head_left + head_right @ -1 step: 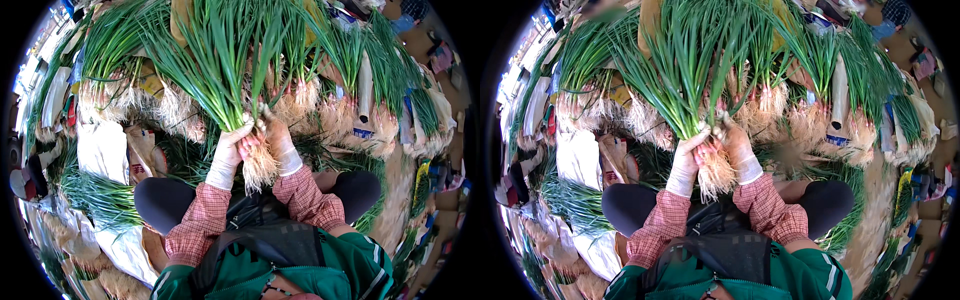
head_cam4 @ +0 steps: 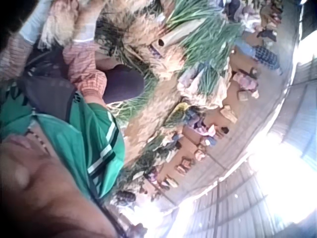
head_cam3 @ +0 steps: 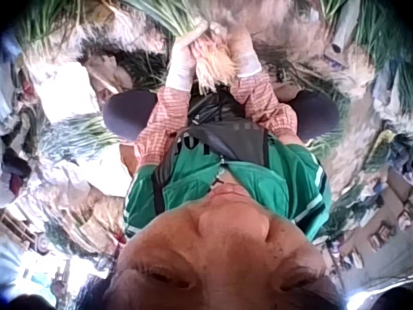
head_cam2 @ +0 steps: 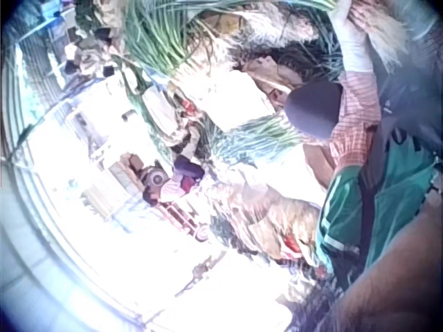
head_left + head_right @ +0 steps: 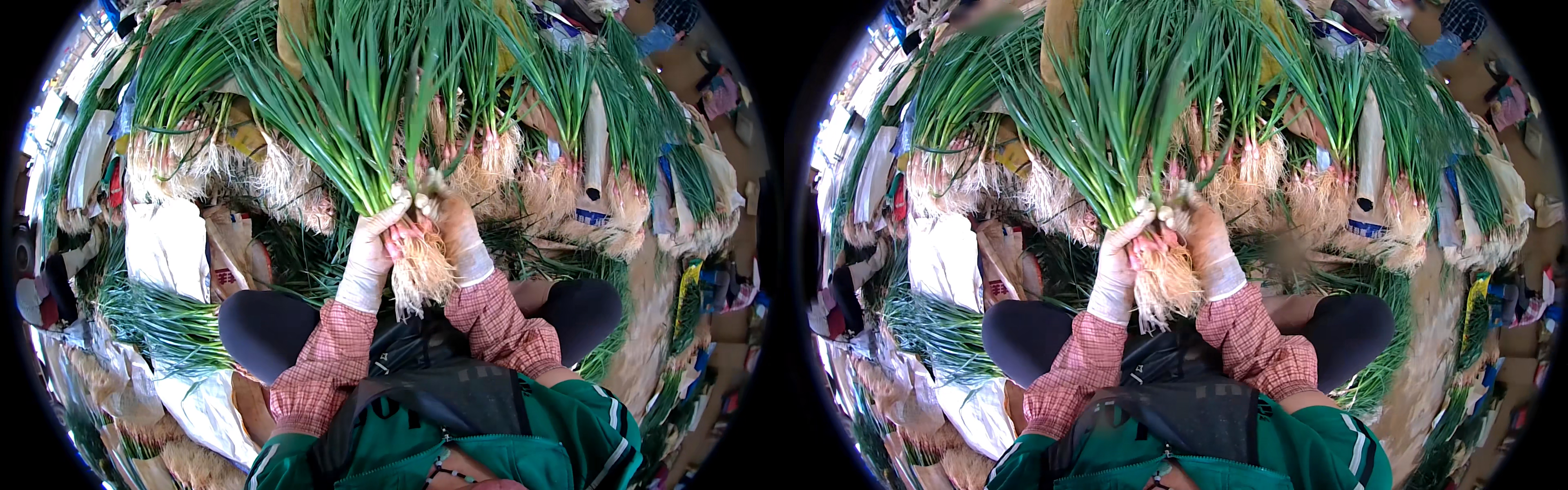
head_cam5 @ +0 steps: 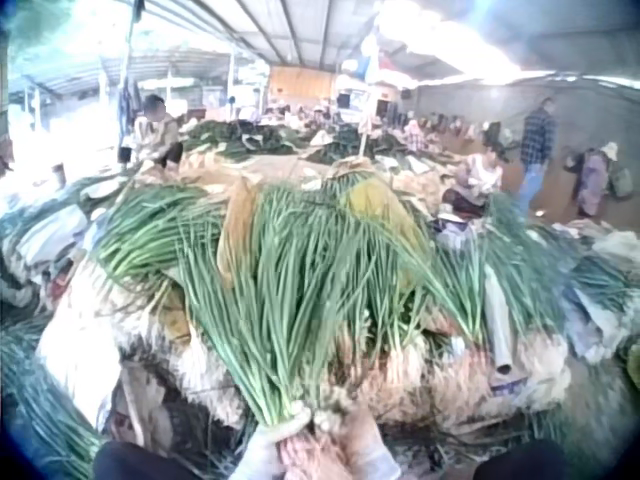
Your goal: The person cleans and sorts scallions by hand, picking through large bunches and removing dried or damaged outer leaves before grouping them into clean bundles on the ground.
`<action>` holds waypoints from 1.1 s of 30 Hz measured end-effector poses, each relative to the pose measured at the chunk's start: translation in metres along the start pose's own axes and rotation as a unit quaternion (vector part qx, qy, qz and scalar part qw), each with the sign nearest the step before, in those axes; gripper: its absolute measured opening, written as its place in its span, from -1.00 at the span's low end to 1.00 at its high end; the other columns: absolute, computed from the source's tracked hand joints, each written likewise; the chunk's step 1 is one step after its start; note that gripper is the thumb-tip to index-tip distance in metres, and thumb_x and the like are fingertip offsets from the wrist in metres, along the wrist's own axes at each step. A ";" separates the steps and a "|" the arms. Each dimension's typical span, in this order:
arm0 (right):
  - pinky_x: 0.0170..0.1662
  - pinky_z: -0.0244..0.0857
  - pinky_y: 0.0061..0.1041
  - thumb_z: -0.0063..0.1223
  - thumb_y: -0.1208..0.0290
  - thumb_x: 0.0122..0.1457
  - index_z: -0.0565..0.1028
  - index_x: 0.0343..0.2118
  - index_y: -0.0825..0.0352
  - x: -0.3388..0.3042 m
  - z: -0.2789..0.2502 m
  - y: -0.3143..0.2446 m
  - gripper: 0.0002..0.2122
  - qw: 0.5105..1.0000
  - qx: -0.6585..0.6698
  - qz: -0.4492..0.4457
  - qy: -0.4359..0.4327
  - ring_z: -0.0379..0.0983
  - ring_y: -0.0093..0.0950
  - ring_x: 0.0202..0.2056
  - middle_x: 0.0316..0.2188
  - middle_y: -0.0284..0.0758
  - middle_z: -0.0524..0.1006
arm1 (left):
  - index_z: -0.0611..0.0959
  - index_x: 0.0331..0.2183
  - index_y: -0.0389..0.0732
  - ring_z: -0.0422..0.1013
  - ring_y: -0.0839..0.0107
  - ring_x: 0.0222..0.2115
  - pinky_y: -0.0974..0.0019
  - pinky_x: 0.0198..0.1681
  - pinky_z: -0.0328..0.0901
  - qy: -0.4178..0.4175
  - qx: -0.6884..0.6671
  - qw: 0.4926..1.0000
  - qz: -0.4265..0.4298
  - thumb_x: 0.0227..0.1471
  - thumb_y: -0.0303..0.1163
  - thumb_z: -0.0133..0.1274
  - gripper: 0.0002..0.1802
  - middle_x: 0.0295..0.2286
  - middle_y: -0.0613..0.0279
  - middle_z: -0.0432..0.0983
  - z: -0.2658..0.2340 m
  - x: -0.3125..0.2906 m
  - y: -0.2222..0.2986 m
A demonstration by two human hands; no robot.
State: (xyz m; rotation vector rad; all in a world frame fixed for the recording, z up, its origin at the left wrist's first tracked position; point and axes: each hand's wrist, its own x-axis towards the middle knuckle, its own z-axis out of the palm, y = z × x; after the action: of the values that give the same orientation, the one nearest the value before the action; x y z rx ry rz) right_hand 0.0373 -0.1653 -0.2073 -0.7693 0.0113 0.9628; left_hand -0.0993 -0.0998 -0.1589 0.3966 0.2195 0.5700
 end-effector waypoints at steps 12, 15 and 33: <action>-0.54 0.23 -0.74 -0.09 0.32 0.25 0.49 -0.11 0.28 0.063 0.032 -0.102 -0.76 0.637 -0.729 -0.215 0.132 0.36 -0.72 -0.57 -0.44 -0.35 0.56 | 0.38 0.02 -0.42 0.44 0.19 -0.20 0.24 -0.18 0.42 -0.077 -0.042 0.993 -0.076 -0.03 -0.42 0.04 -0.45 -0.10 -0.07 0.43 -0.018 0.013 0.010; -0.52 0.31 -0.63 -0.08 0.41 0.23 0.51 -0.17 0.32 0.062 0.051 -0.092 -0.81 0.766 -0.627 -0.102 0.101 0.42 -0.61 -0.55 -0.37 -0.23 0.57 | 0.45 -0.10 -0.39 0.51 0.26 -0.34 0.30 -0.36 0.46 0.019 0.067 0.996 -0.051 -0.06 -0.50 0.08 -0.58 -0.27 -0.02 0.54 -0.013 0.007 0.013; -0.34 0.28 -0.62 0.01 0.43 0.17 0.52 -0.38 0.30 -0.009 0.016 -0.019 -0.91 0.937 -0.338 -0.084 -0.036 0.37 -0.59 -0.45 -0.48 -0.43 0.49 | 0.48 -0.15 -0.34 0.47 0.32 -0.37 0.29 -0.37 0.43 0.005 0.104 0.992 -0.068 0.00 -0.49 0.07 -0.68 -0.37 0.13 0.50 -0.016 0.010 0.008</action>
State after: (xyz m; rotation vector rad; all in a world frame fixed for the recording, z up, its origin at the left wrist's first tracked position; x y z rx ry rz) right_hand 0.0407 -0.1686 -0.1814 -1.3431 -0.4654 0.8284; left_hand -0.0998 -0.0833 -0.1715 0.5775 0.3137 0.4165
